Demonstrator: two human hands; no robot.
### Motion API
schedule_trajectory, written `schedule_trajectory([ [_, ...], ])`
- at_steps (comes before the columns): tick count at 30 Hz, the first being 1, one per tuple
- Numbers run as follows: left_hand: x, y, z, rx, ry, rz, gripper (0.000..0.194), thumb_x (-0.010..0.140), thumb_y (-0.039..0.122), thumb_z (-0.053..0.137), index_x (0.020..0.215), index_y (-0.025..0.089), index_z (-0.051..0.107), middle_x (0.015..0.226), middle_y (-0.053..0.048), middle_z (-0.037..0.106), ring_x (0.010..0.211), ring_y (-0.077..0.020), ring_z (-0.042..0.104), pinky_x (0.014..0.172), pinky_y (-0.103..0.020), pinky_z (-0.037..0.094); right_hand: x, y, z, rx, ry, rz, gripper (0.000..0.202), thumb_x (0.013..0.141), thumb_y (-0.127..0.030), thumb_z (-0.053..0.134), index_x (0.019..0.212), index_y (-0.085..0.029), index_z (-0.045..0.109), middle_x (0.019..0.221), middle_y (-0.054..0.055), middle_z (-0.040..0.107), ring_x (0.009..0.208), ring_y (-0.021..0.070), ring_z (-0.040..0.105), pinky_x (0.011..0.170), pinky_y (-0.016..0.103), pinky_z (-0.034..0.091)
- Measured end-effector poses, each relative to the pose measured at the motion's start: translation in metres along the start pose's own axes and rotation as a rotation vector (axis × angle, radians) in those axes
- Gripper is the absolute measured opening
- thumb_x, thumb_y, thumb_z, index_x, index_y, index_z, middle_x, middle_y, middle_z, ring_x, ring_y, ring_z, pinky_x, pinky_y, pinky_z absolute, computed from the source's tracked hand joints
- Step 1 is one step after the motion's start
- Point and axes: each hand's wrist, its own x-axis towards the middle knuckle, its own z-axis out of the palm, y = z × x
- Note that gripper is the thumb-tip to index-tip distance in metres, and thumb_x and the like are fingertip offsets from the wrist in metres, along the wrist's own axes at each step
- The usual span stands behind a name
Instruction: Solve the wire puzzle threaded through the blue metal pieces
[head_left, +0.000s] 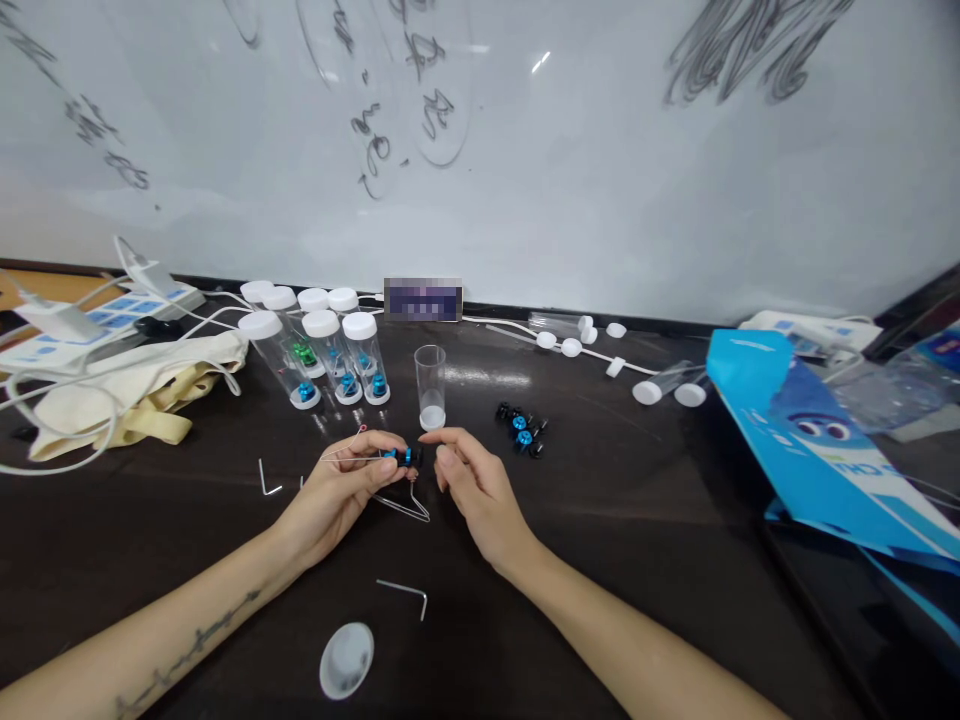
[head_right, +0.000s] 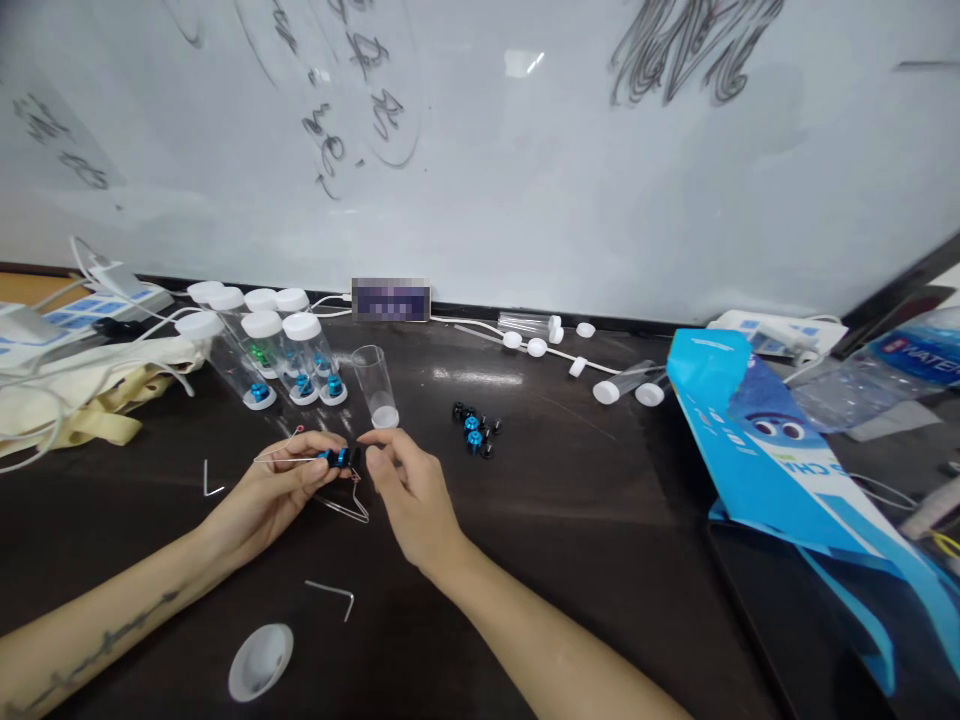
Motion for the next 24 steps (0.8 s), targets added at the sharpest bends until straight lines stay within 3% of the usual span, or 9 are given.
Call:
schedule_trajectory([
  [5, -0.0003, 0.0004, 0.0012, -0.024, 0.005, -0.004, 0.017, 0.070, 0.012, 0.082, 0.085, 0.014, 0.076, 0.083, -0.004, 0.075, 0.076, -0.0164, 0.073, 0.075, -0.020, 0.058, -0.0001, 0.0021, 0.0003, 0.058, -0.007, 0.036, 0.037, 0.097, -0.049, 0.046, 0.108, -0.019, 0.066, 0.068, -0.004, 0.044, 0.048, 0.0074, 0.030, 0.042, 0.021, 0.021],
  [24, 0.0007, -0.0031, -0.0016, -0.032, -0.024, 0.018, 0.016, 0.071, 0.013, 0.082, 0.086, 0.014, 0.076, 0.087, -0.003, 0.076, 0.078, -0.0152, 0.074, 0.078, -0.018, 0.058, 0.0001, 0.0059, 0.0008, 0.072, 0.001, 0.027, 0.034, 0.098, -0.047, 0.047, 0.106, -0.019, 0.066, 0.069, -0.004, 0.046, 0.046, 0.0067, 0.030, 0.042, 0.021, 0.022],
])
